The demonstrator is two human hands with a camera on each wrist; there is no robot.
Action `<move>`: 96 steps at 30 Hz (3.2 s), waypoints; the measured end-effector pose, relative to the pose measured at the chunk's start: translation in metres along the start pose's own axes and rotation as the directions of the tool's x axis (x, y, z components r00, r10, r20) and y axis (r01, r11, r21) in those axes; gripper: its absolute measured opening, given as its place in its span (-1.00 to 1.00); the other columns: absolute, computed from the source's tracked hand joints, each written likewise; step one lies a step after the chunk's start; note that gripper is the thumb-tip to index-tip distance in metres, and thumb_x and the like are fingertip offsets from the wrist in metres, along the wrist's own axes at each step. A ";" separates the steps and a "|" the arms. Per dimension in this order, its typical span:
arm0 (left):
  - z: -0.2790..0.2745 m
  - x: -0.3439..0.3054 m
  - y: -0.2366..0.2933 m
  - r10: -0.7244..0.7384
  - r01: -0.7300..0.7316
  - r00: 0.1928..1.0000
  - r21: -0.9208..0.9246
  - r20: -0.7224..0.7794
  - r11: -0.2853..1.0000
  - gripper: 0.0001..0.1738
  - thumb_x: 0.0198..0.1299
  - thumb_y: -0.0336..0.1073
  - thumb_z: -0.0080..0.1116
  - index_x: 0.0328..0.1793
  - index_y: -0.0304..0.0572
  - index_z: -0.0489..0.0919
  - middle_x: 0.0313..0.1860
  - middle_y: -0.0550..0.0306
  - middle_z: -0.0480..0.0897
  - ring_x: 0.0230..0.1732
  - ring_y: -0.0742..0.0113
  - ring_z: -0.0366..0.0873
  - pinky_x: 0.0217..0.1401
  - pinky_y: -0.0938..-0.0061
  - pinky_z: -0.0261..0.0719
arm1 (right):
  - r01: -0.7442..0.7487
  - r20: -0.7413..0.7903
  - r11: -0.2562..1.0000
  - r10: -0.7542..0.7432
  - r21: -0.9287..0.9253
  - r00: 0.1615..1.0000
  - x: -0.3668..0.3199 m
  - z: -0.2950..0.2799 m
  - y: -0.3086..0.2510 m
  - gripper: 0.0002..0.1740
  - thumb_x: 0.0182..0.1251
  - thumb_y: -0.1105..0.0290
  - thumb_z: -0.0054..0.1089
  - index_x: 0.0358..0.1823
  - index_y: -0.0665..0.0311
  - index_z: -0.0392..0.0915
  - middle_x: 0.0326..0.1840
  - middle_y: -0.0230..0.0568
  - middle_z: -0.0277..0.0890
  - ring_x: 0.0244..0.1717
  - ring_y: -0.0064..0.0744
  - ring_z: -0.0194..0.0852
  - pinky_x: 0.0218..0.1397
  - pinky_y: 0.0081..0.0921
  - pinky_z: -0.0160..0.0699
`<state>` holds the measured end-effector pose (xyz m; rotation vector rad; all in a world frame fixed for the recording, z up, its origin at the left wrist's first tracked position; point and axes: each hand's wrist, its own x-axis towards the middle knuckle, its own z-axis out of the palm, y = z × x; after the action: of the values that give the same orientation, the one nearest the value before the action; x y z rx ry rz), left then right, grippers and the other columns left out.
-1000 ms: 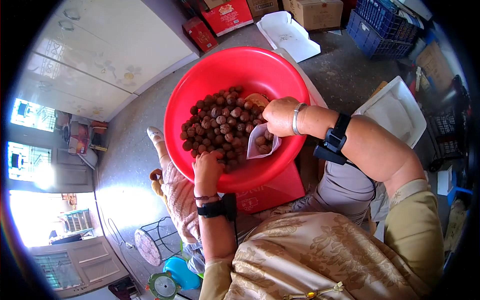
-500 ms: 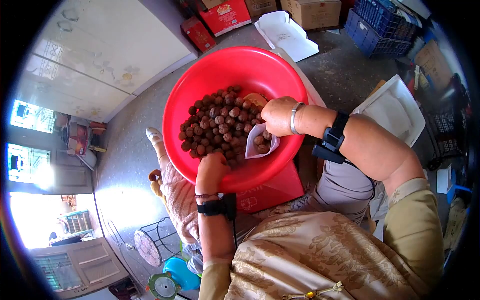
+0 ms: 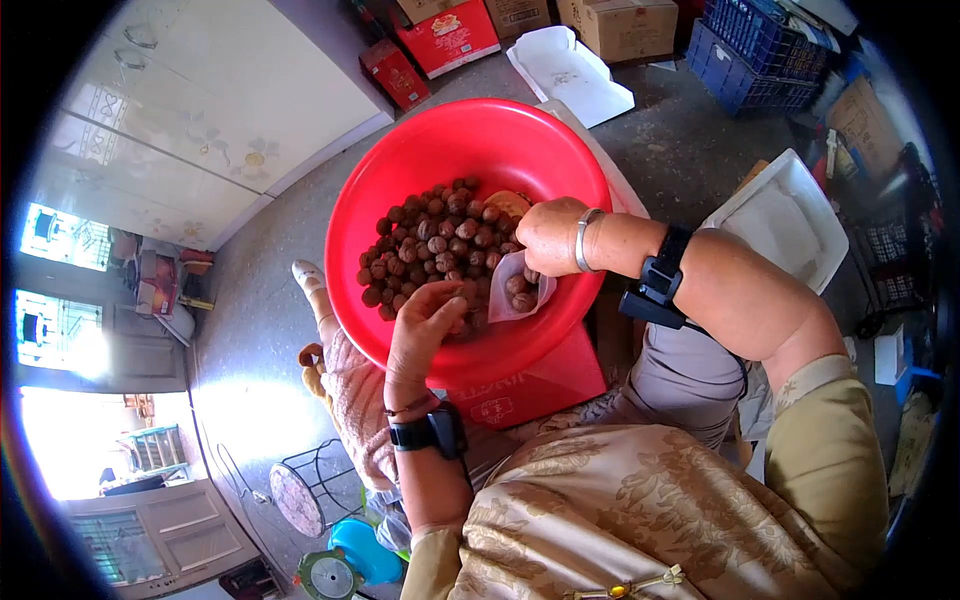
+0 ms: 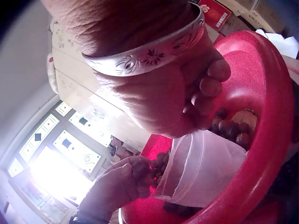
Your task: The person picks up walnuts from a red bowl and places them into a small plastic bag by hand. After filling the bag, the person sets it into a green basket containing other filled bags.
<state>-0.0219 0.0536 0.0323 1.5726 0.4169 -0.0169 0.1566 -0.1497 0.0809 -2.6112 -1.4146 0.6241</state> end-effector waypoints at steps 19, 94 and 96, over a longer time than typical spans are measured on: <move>-0.017 0.006 -0.001 0.165 -0.074 0.974 0.473 -0.155 0.878 -0.69 0.30 -0.36 0.27 0.14 -0.29 0.63 -0.16 0.12 0.72 -0.16 0.41 0.64 -0.10 0.51 0.62 | 0.002 -0.053 1.000 -0.003 -0.014 0.999 0.003 0.008 0.004 -0.75 0.10 0.35 0.11 -0.32 0.27 0.73 -0.30 0.06 0.69 -0.20 0.09 0.69 -0.07 -0.06 0.64; -0.026 0.025 -0.075 0.045 -0.150 0.988 0.847 0.147 0.509 -0.65 0.07 -0.34 0.26 0.02 -0.24 0.70 -0.17 -0.23 0.72 -0.04 -0.21 0.67 0.07 0.11 0.64 | -0.016 0.009 1.000 0.016 -0.024 1.000 -0.001 -0.001 -0.001 -0.72 0.13 0.40 0.14 -0.21 0.32 0.76 -0.15 0.13 0.71 -0.05 0.08 0.71 0.06 -0.10 0.64; -0.025 0.024 -0.074 -0.049 -0.106 0.988 0.869 0.148 0.483 -0.63 0.06 -0.35 0.26 0.04 -0.23 0.70 -0.16 -0.23 0.71 -0.03 -0.20 0.67 0.09 0.11 0.64 | -0.022 0.016 1.000 0.022 -0.020 1.000 -0.001 -0.002 -0.002 -0.72 0.13 0.40 0.15 -0.21 0.33 0.76 -0.15 0.13 0.71 -0.05 0.08 0.72 0.06 -0.10 0.64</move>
<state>-0.0258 0.0830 -0.0440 2.6020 0.2499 -0.3912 0.1557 -0.1492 0.0834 -2.6465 -1.4056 0.6382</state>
